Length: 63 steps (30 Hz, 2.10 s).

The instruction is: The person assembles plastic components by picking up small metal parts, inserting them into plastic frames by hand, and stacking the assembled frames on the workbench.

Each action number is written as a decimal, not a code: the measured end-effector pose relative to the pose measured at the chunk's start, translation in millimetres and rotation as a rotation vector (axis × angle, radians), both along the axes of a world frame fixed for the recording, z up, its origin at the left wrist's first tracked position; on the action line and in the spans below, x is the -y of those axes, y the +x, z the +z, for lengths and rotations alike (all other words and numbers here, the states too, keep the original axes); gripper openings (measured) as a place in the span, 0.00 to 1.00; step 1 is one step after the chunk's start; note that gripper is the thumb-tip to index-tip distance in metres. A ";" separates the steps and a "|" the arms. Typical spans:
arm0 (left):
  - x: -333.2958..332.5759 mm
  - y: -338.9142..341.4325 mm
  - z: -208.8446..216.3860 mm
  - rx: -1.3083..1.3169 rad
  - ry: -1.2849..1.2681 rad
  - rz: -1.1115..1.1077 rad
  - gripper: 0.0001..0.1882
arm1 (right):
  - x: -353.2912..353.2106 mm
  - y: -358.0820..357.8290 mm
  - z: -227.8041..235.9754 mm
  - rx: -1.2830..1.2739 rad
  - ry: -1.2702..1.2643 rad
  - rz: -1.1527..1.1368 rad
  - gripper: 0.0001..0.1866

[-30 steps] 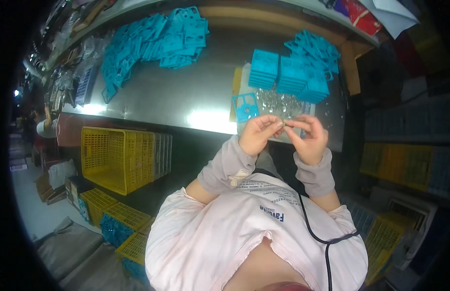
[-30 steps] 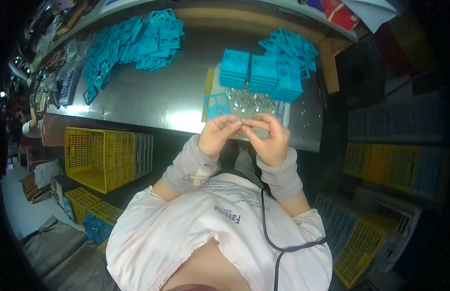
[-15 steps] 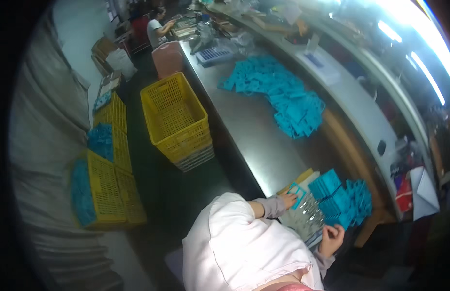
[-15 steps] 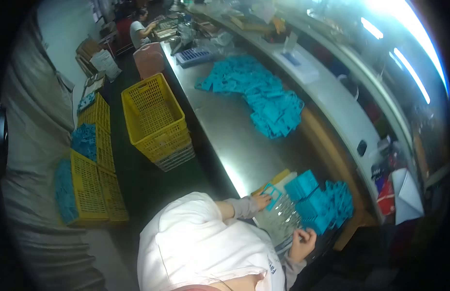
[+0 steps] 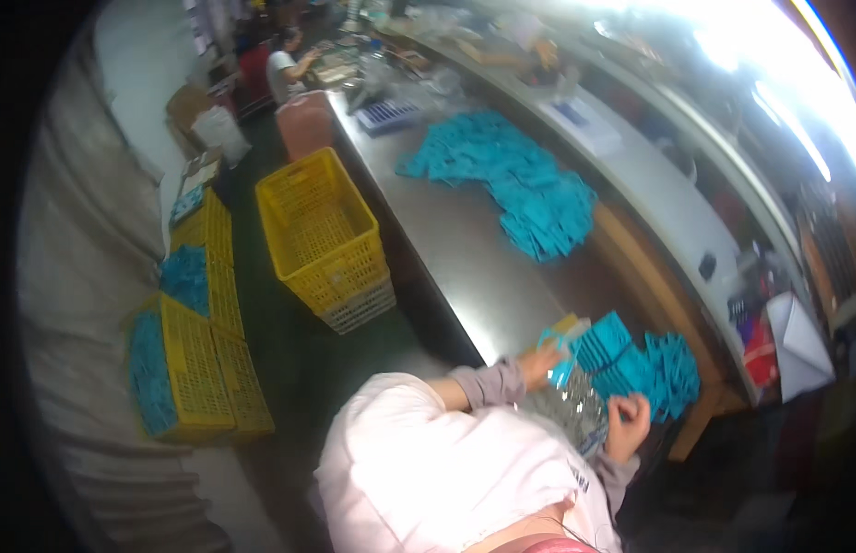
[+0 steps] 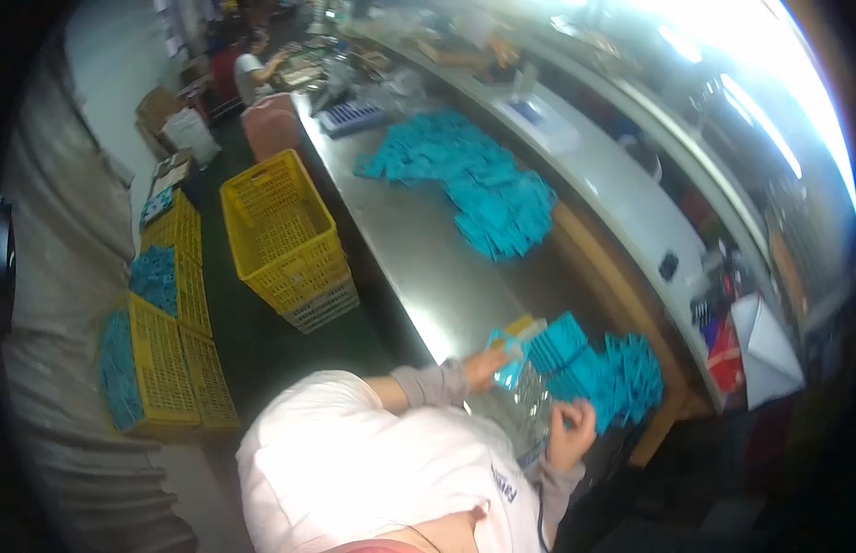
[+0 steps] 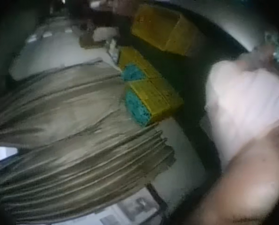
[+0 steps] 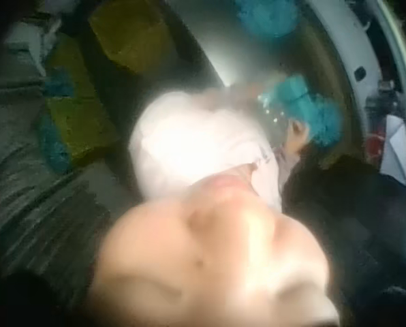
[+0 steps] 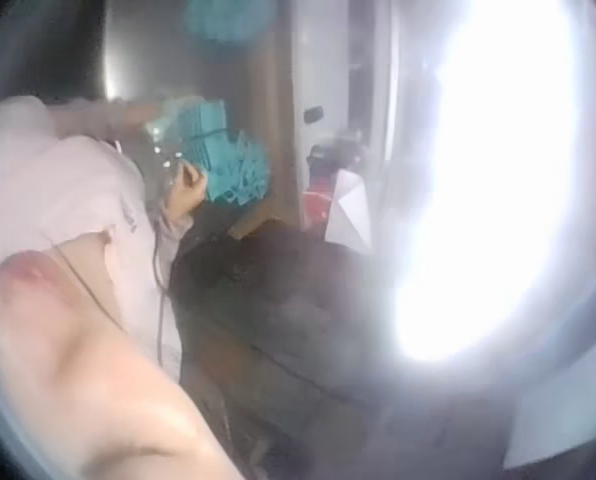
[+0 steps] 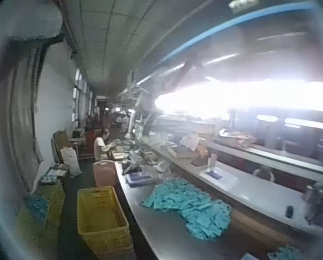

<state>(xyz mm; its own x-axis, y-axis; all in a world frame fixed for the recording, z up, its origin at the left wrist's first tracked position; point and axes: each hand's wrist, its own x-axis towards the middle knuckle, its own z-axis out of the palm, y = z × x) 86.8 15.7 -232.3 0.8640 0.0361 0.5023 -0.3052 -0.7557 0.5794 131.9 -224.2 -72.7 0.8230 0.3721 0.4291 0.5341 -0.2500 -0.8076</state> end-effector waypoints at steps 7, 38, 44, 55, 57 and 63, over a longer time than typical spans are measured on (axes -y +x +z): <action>-26.9 -17.9 209.6 0.241 -0.023 0.027 0.38 | -38.1 -6.3 86.1 0.143 0.040 0.034 0.16; 24.6 -45.8 299.8 0.409 -0.077 -0.270 0.46 | -21.1 -47.6 184.1 0.800 -0.238 0.389 0.19; 21.3 -44.5 294.1 0.317 -0.184 -0.336 0.49 | -4.4 -9.1 138.0 0.489 0.137 -0.108 0.23; 23.6 -46.5 296.0 0.374 0.163 -0.231 0.31 | -4.2 -6.6 130.4 -0.726 0.701 0.357 0.38; 22.6 -44.6 285.6 0.574 0.359 -0.293 0.21 | -4.2 -8.3 130.1 -0.616 0.674 0.291 0.37; 33.7 -41.0 285.5 0.592 0.561 -0.259 0.17 | -5.9 -12.3 135.0 -0.461 0.642 0.159 0.38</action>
<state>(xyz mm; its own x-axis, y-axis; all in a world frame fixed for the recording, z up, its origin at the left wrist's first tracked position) 45.7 -18.0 53.2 0.4000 -0.5151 0.7581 -0.6423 -0.7476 -0.1690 119.6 -218.3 62.3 0.9275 0.2958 0.2287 0.1017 0.3889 -0.9156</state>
